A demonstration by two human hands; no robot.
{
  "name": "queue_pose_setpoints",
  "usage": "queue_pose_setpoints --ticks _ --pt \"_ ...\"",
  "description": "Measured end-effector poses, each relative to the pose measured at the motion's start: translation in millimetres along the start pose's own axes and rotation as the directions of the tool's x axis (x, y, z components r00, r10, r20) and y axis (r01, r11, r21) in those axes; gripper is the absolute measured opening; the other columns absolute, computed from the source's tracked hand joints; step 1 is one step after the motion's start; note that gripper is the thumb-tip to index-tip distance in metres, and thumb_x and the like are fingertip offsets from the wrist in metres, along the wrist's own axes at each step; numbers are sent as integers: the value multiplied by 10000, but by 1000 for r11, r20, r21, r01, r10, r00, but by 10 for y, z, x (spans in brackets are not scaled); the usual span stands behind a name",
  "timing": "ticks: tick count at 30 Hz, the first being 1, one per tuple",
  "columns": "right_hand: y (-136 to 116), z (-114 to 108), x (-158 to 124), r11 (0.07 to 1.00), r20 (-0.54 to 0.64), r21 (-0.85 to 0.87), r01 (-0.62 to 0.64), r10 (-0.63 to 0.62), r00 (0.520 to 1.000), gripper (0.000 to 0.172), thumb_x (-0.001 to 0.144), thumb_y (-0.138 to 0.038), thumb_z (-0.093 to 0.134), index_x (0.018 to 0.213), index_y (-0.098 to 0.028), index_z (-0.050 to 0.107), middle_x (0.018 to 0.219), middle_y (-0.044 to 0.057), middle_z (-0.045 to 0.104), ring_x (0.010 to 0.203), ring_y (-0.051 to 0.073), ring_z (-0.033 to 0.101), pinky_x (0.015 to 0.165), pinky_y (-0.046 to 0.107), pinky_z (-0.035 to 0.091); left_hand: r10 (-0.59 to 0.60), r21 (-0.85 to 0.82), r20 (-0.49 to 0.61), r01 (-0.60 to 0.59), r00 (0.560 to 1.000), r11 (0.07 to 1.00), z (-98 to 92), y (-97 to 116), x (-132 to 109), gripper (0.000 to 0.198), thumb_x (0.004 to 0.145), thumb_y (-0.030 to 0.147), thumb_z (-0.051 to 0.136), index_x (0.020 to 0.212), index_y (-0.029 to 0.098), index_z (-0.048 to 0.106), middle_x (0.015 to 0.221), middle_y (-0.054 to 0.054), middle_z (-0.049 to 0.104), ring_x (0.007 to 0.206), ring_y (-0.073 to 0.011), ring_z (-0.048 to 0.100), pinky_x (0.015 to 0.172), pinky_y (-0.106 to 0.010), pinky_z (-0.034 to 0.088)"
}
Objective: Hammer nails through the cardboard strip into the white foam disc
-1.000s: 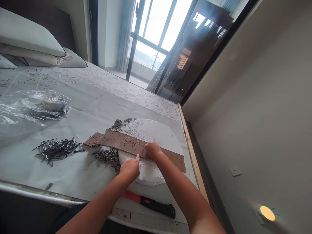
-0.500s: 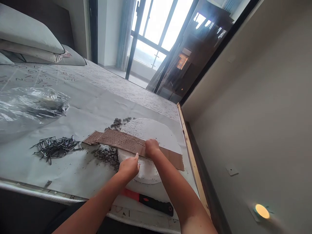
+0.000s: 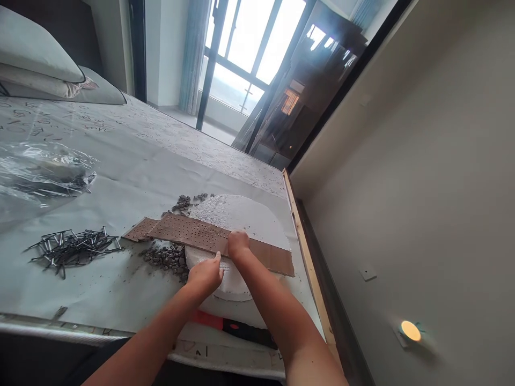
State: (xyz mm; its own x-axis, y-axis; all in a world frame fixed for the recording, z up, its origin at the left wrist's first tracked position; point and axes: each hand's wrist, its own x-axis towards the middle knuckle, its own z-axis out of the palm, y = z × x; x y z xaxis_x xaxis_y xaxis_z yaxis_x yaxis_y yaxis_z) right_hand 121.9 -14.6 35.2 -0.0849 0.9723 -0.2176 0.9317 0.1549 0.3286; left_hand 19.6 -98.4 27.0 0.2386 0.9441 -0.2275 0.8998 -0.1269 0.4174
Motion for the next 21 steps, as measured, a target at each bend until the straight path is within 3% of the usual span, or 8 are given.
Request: queue_pose_setpoints --ticks 7,13,21 --pt "-31 -56 100 988 85 81 -132 125 988 362 609 -154 695 970 -130 676 1003 175 656 926 218 628 734 251 508 6 4 -1 -6 1000 1000 16 -13 -1 555 805 253 400 1342 119 359 1080 -182 623 975 -283 592 754 -369 463" --pt "-61 -85 202 977 204 72 -199 180 962 545 460 -165 768 994 -170 662 1068 154 635 954 250 616 698 318 530 -2 -3 7 2 1000 1000 26 -22 15 570 803 262 395 1349 107 346 1078 -186 624 966 -291 593 740 -379 466" --pt "-34 -119 130 991 240 59 -116 99 966 374 491 -184 757 861 -175 699 966 143 670 883 245 637 669 309 514 -12 23 25 11 1000 1000 11 -3 3 542 814 265 384 1332 108 370 1081 -181 621 975 -270 591 762 -363 464"
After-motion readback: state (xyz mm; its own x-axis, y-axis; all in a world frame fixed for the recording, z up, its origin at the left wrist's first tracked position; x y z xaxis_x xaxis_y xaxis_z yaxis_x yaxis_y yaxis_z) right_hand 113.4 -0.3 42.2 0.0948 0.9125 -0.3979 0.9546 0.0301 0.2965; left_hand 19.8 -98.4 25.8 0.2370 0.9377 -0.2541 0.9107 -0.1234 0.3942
